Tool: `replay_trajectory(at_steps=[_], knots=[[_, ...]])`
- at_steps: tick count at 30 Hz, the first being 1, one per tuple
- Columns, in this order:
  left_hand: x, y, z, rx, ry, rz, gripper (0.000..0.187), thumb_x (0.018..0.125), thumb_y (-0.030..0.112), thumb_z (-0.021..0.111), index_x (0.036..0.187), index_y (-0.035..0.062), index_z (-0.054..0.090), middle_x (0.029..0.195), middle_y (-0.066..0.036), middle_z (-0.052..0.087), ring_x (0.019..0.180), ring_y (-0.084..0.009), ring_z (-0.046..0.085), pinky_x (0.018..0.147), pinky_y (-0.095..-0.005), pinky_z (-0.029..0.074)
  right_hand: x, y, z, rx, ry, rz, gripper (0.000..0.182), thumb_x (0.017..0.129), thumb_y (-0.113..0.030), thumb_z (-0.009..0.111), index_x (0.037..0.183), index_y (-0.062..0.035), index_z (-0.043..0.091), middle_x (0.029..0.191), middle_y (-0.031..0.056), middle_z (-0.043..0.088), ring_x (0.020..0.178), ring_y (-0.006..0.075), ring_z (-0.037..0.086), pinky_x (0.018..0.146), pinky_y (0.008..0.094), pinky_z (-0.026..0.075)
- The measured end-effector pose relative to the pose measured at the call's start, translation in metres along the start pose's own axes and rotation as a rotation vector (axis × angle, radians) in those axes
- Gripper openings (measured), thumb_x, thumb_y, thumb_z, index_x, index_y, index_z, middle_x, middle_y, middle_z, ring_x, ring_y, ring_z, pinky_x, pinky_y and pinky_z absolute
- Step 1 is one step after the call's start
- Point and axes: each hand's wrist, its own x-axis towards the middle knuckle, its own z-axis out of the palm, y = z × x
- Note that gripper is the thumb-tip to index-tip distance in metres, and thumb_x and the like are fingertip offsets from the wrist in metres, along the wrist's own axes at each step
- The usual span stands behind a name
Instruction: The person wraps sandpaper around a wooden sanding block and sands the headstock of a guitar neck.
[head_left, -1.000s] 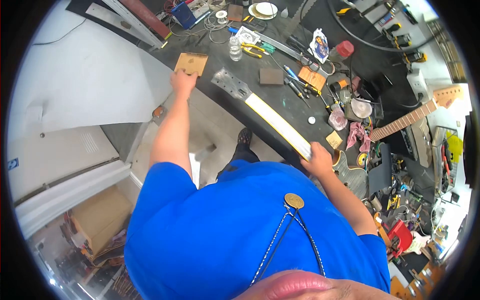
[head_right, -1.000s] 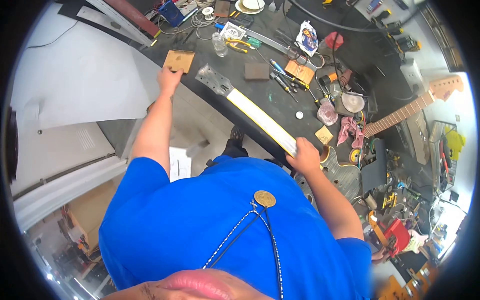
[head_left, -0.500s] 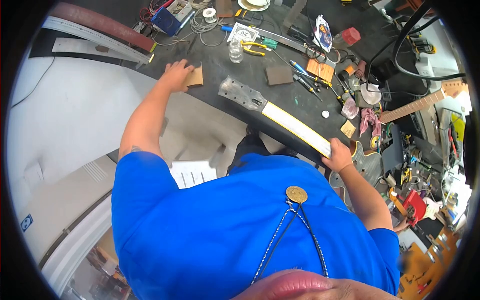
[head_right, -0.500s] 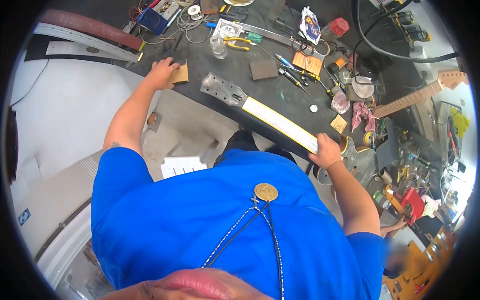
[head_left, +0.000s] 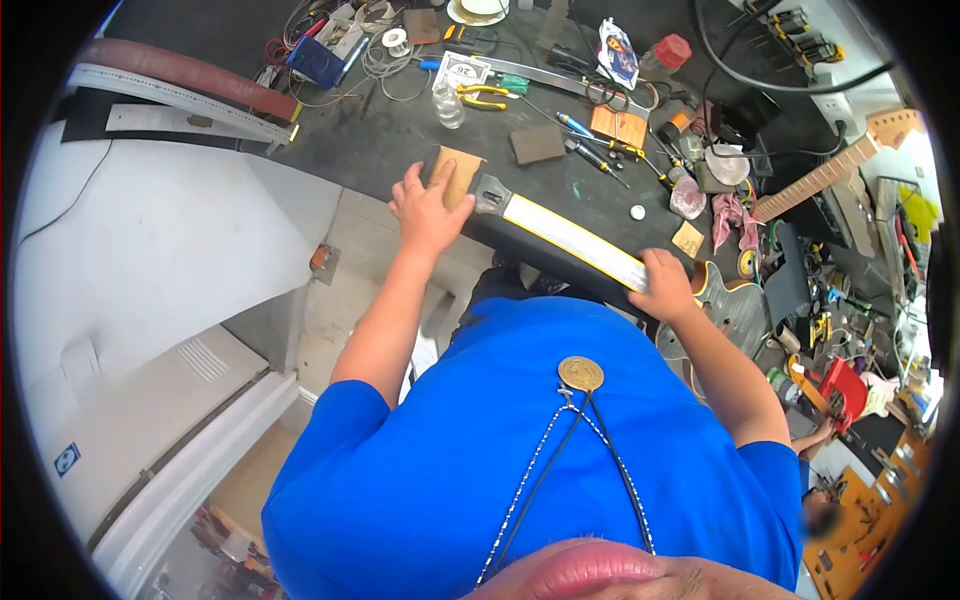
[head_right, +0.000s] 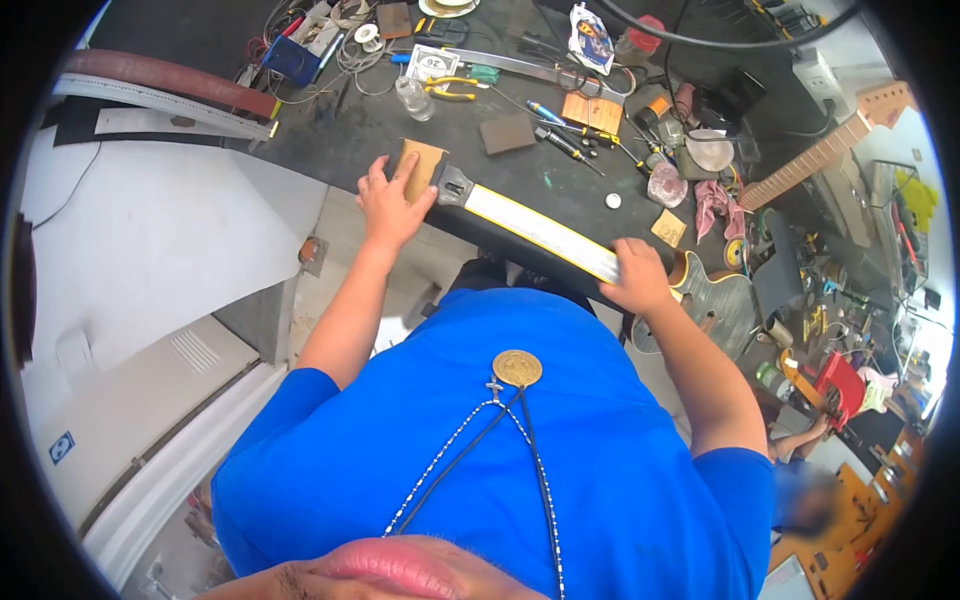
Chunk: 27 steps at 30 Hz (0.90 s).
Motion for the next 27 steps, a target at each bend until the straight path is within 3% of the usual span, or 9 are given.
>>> replay_trajectory(at_steps=[5, 8, 9, 12, 17, 21, 24, 25, 27], knots=[[-0.004, 0.013, 0.018, 0.062, 0.136, -0.122, 0.068, 0.088, 0.048, 0.082, 0.15, 0.0247, 0.071, 0.163, -0.024, 0.045, 0.146, -0.0495, 0.042, 0.121, -0.0671, 0.036, 0.0, -0.006, 0.002, 0.025, -0.129, 0.152, 0.062, 0.077, -0.034, 0.087, 0.127, -0.0062, 0.063, 0.122, 0.0167, 0.071, 0.113, 0.0387, 0.072, 0.097, 0.0496, 0.059], [-0.025, 0.031, 0.035, -0.017, 0.176, 0.045, 0.063, 0.089, 0.046, 0.08, 0.146, 0.0181, 0.075, 0.165, -0.027, 0.043, 0.145, -0.0491, 0.043, 0.121, -0.0636, 0.039, 0.0, -0.006, -0.001, 0.025, -0.115, 0.145, 0.059, 0.077, -0.034, 0.087, 0.124, -0.0062, 0.063, 0.12, 0.0167, 0.071, 0.112, 0.0391, 0.072, 0.095, 0.0499, 0.059], [-0.025, 0.034, 0.025, 0.038, 0.192, 0.065, 0.062, 0.089, 0.045, 0.08, 0.143, 0.0148, 0.076, 0.163, -0.029, 0.044, 0.143, -0.0498, 0.045, 0.12, -0.0572, 0.044, 0.0, -0.011, -0.008, 0.043, -0.116, 0.148, 0.057, 0.077, -0.034, 0.087, 0.121, -0.0059, 0.063, 0.116, 0.0164, 0.071, 0.111, 0.0394, 0.072, 0.094, 0.0505, 0.059], [0.006, 0.006, 0.025, 0.027, 0.221, -0.114, 0.065, 0.088, 0.047, 0.08, 0.144, 0.0141, 0.075, 0.161, -0.03, 0.045, 0.142, -0.0499, 0.046, 0.119, -0.059, 0.044, -0.003, -0.003, 0.0, 0.025, -0.111, 0.139, 0.057, 0.078, -0.035, 0.087, 0.12, -0.0054, 0.064, 0.114, 0.0161, 0.072, 0.11, 0.0391, 0.072, 0.093, 0.0504, 0.06], [-0.027, 0.044, 0.028, 0.129, 0.195, 0.078, 0.062, 0.092, 0.041, 0.079, 0.149, 0.0195, 0.071, 0.155, -0.03, 0.053, 0.137, -0.0514, 0.05, 0.114, -0.0591, 0.047, -0.005, 0.001, 0.003, 0.022, -0.08, 0.116, 0.055, 0.08, -0.04, 0.087, 0.117, -0.0061, 0.063, 0.114, 0.0156, 0.072, 0.11, 0.0378, 0.073, 0.094, 0.0508, 0.06], [0.01, 0.004, 0.028, 0.04, 0.218, -0.289, 0.061, 0.093, 0.045, 0.078, 0.148, 0.0206, 0.072, 0.16, -0.027, 0.046, 0.144, -0.0502, 0.044, 0.118, -0.0636, 0.042, -0.01, 0.002, 0.007, 0.041, -0.098, 0.131, 0.054, 0.08, -0.04, 0.086, 0.117, -0.0069, 0.064, 0.113, 0.0144, 0.072, 0.111, 0.0366, 0.073, 0.095, 0.0505, 0.06], [-0.026, 0.041, 0.027, 0.119, 0.109, 0.092, 0.06, 0.095, 0.044, 0.075, 0.149, 0.0202, 0.071, 0.162, -0.027, 0.045, 0.143, -0.0498, 0.044, 0.115, -0.0642, 0.043, -0.001, 0.003, 0.0, 0.036, -0.11, 0.136, 0.055, 0.08, -0.04, 0.086, 0.118, -0.0069, 0.064, 0.114, 0.0144, 0.072, 0.112, 0.0359, 0.072, 0.095, 0.0503, 0.06], [-0.026, 0.036, 0.027, 0.126, 0.113, 0.119, 0.057, 0.097, 0.043, 0.073, 0.15, 0.0231, 0.07, 0.162, -0.028, 0.045, 0.142, -0.0497, 0.045, 0.115, -0.0646, 0.043, -0.001, 0.004, 0.001, 0.035, -0.11, 0.139, 0.055, 0.08, -0.039, 0.086, 0.118, -0.0069, 0.064, 0.114, 0.0145, 0.072, 0.113, 0.0357, 0.072, 0.095, 0.0502, 0.06], [-0.005, 0.008, 0.032, 0.146, 0.2, -0.084, 0.058, 0.097, 0.043, 0.073, 0.152, 0.0254, 0.07, 0.159, -0.028, 0.047, 0.139, -0.0505, 0.047, 0.115, -0.0614, 0.044, -0.008, 0.002, 0.006, 0.045, -0.127, 0.142, 0.055, 0.08, -0.039, 0.086, 0.118, -0.0066, 0.065, 0.115, 0.0146, 0.072, 0.113, 0.0356, 0.072, 0.095, 0.0501, 0.06]])
